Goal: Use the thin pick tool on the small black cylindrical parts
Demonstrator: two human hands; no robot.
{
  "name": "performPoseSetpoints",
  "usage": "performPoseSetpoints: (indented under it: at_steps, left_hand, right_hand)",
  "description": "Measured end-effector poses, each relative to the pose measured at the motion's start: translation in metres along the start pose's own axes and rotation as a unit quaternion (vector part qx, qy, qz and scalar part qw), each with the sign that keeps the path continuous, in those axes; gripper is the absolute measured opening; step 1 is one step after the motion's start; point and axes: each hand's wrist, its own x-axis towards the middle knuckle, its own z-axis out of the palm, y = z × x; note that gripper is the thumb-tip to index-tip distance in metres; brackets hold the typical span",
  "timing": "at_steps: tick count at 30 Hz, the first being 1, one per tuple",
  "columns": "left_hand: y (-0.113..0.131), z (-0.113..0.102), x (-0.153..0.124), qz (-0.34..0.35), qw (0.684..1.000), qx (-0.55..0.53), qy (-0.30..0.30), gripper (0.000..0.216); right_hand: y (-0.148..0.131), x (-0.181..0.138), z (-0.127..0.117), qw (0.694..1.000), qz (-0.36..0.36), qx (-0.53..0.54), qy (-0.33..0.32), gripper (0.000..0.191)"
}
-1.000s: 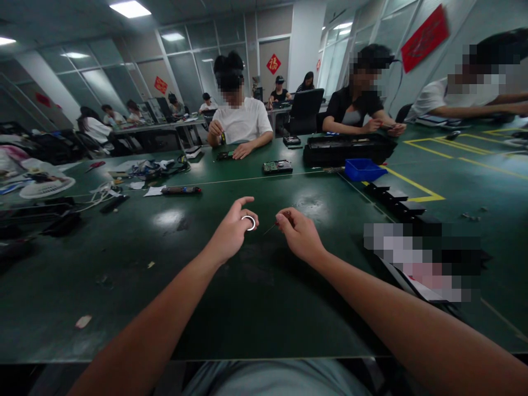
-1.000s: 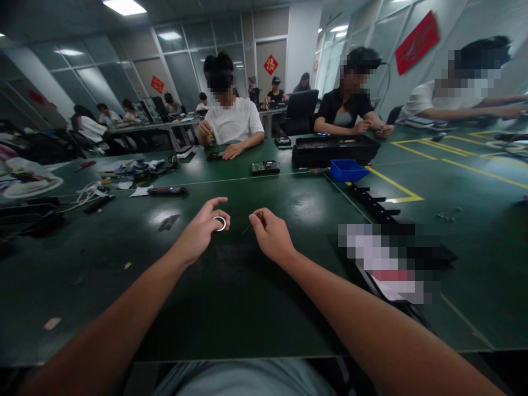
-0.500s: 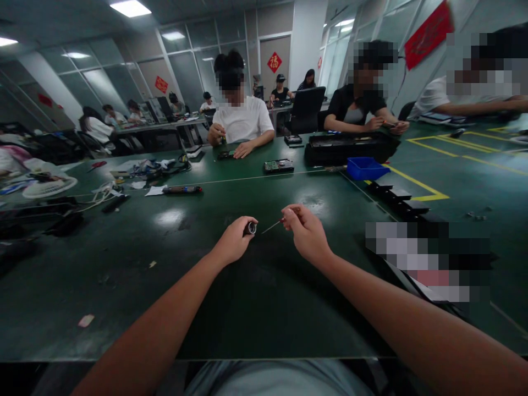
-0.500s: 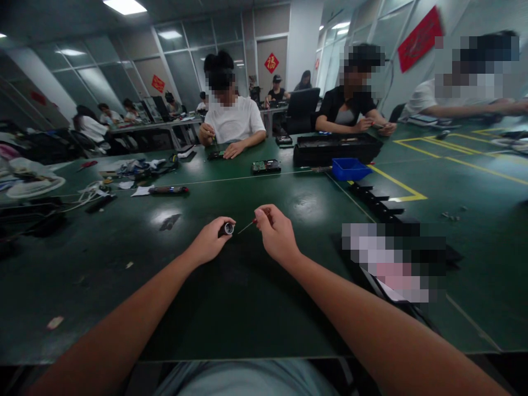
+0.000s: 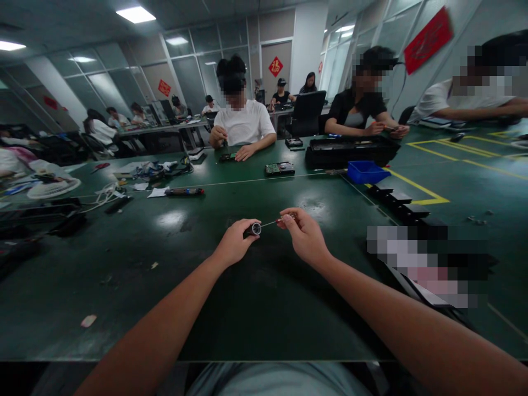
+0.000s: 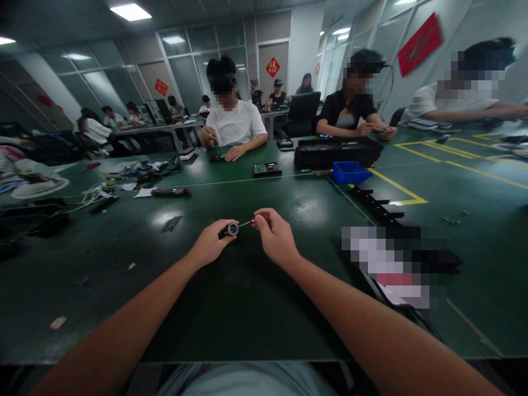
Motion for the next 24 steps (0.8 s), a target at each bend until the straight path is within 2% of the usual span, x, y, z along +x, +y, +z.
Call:
performPoseSetpoints:
  at_steps: [3, 6, 11, 13, 17, 19, 24]
  left_hand:
    - [-0.001, -0.001, 0.000, 0.007, 1.000, 0.001, 0.002, 0.038]
    - [-0.001, -0.002, -0.001, 0.002, 1.000, 0.005, 0.005, 0.038]
    - [-0.002, -0.003, -0.001, 0.010, 1.000, 0.016, 0.007, 0.039]
    - [-0.002, -0.003, 0.000, 0.012, 1.000, 0.022, 0.008, 0.038]
    - [-0.001, -0.004, 0.000, 0.009, 1.000, 0.028, 0.003, 0.039]
    - [-0.001, -0.003, 0.000, 0.018, 0.999, 0.032, -0.006, 0.038]
    - [-0.004, 0.000, -0.001, 0.036, 0.999, 0.037, -0.008, 0.038]
  right_hand:
    - [-0.001, 0.000, -0.001, 1.000, -0.002, -0.016, 0.007, 0.021]
    - [-0.007, 0.000, -0.004, 0.997, -0.010, -0.079, 0.012, 0.024]
    - [-0.014, 0.002, -0.008, 0.979, -0.018, -0.200, 0.035, 0.047]
    - [-0.013, 0.002, -0.009, 0.978, -0.024, -0.206, 0.033, 0.046]
    - [-0.012, 0.001, -0.007, 0.988, -0.030, -0.151, -0.013, 0.025]
    - [-0.012, -0.001, -0.005, 0.992, -0.031, -0.121, -0.035, 0.020]
    - [-0.015, -0.003, -0.004, 0.988, -0.022, -0.145, -0.041, 0.034]
